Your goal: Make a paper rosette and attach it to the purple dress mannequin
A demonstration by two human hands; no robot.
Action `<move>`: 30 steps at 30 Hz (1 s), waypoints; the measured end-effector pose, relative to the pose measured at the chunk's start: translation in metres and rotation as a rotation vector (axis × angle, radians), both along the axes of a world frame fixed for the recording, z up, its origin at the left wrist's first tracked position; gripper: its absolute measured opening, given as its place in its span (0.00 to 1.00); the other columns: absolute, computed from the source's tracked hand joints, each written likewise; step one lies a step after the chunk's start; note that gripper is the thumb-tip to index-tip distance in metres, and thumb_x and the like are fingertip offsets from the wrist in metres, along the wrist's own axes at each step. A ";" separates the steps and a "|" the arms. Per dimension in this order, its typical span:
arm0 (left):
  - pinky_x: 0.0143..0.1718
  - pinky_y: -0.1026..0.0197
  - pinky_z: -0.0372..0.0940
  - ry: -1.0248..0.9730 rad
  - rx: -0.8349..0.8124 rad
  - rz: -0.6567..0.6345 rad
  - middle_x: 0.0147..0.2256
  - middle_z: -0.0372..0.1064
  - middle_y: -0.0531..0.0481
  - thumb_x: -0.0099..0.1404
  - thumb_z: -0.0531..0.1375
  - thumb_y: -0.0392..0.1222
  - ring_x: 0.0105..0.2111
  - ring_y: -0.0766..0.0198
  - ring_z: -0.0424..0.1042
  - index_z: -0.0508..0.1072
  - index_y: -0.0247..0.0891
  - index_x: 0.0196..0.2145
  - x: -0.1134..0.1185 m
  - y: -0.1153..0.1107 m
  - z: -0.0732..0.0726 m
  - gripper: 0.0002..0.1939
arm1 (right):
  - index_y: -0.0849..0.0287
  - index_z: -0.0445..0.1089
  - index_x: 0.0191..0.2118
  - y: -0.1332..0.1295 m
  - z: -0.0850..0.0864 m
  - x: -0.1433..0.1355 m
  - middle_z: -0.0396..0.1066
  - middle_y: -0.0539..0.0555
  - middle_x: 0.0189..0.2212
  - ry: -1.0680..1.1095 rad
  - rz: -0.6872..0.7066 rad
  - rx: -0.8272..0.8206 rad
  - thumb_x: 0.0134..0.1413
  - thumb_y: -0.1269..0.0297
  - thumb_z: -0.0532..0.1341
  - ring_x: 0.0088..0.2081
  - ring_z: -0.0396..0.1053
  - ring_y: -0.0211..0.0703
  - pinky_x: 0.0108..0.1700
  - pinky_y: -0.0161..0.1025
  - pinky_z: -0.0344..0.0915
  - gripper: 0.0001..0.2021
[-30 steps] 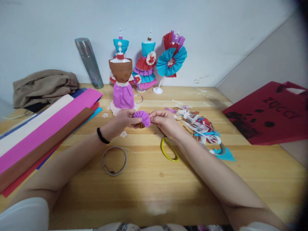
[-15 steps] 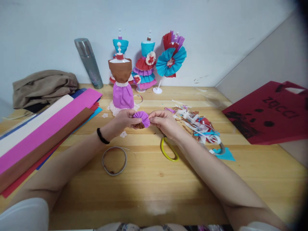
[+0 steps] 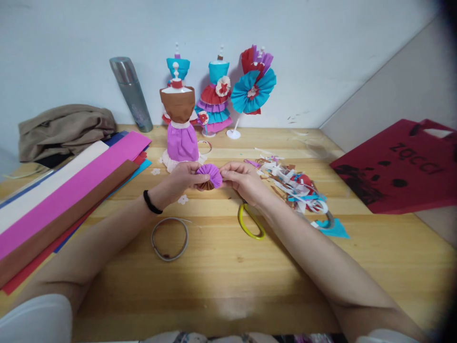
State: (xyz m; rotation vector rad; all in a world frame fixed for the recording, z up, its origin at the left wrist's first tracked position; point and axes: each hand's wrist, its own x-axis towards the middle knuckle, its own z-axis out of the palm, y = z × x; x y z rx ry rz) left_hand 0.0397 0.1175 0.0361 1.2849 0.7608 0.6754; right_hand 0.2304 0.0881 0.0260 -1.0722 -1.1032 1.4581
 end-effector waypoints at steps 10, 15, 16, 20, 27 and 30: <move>0.34 0.63 0.65 -0.005 0.016 -0.015 0.26 0.71 0.49 0.52 0.70 0.47 0.29 0.67 0.71 0.74 0.31 0.29 0.000 0.001 -0.002 0.15 | 0.58 0.73 0.22 -0.002 0.003 0.000 0.71 0.47 0.20 -0.040 0.050 0.012 0.35 0.54 0.73 0.24 0.67 0.34 0.33 0.35 0.66 0.14; 0.33 0.63 0.63 0.014 0.013 -0.010 0.27 0.71 0.49 0.52 0.69 0.46 0.28 0.68 0.70 0.73 0.30 0.30 0.001 0.001 -0.002 0.16 | 0.59 0.72 0.22 -0.002 0.002 -0.001 0.71 0.47 0.20 -0.171 0.029 0.056 0.33 0.58 0.72 0.23 0.64 0.33 0.30 0.35 0.60 0.12; 0.33 0.64 0.63 0.017 0.019 -0.009 0.26 0.70 0.50 0.52 0.69 0.46 0.28 0.68 0.69 0.73 0.30 0.30 0.001 0.001 -0.002 0.16 | 0.59 0.72 0.22 -0.002 0.001 -0.001 0.71 0.47 0.20 -0.187 0.013 0.069 0.34 0.58 0.72 0.23 0.63 0.33 0.30 0.35 0.60 0.12; 0.29 0.65 0.61 0.064 0.078 -0.004 0.25 0.70 0.50 0.52 0.68 0.44 0.25 0.70 0.68 0.74 0.30 0.28 0.002 0.001 -0.003 0.13 | 0.59 0.72 0.23 -0.001 -0.001 -0.001 0.71 0.48 0.20 -0.214 -0.015 0.074 0.37 0.58 0.70 0.24 0.64 0.34 0.31 0.36 0.60 0.11; 0.31 0.65 0.62 0.036 0.065 0.001 0.25 0.70 0.51 0.54 0.67 0.45 0.26 0.70 0.68 0.75 0.30 0.29 0.003 -0.001 -0.002 0.13 | 0.59 0.72 0.24 -0.002 0.004 0.000 0.72 0.49 0.22 -0.190 0.039 0.038 0.40 0.54 0.69 0.25 0.67 0.36 0.33 0.37 0.63 0.13; 0.33 0.64 0.64 0.007 0.031 0.024 0.26 0.70 0.51 0.53 0.68 0.45 0.28 0.68 0.69 0.74 0.31 0.31 0.002 0.000 -0.003 0.14 | 0.59 0.72 0.23 -0.001 0.004 0.001 0.71 0.48 0.21 -0.247 0.038 0.068 0.36 0.58 0.70 0.23 0.63 0.35 0.30 0.35 0.59 0.11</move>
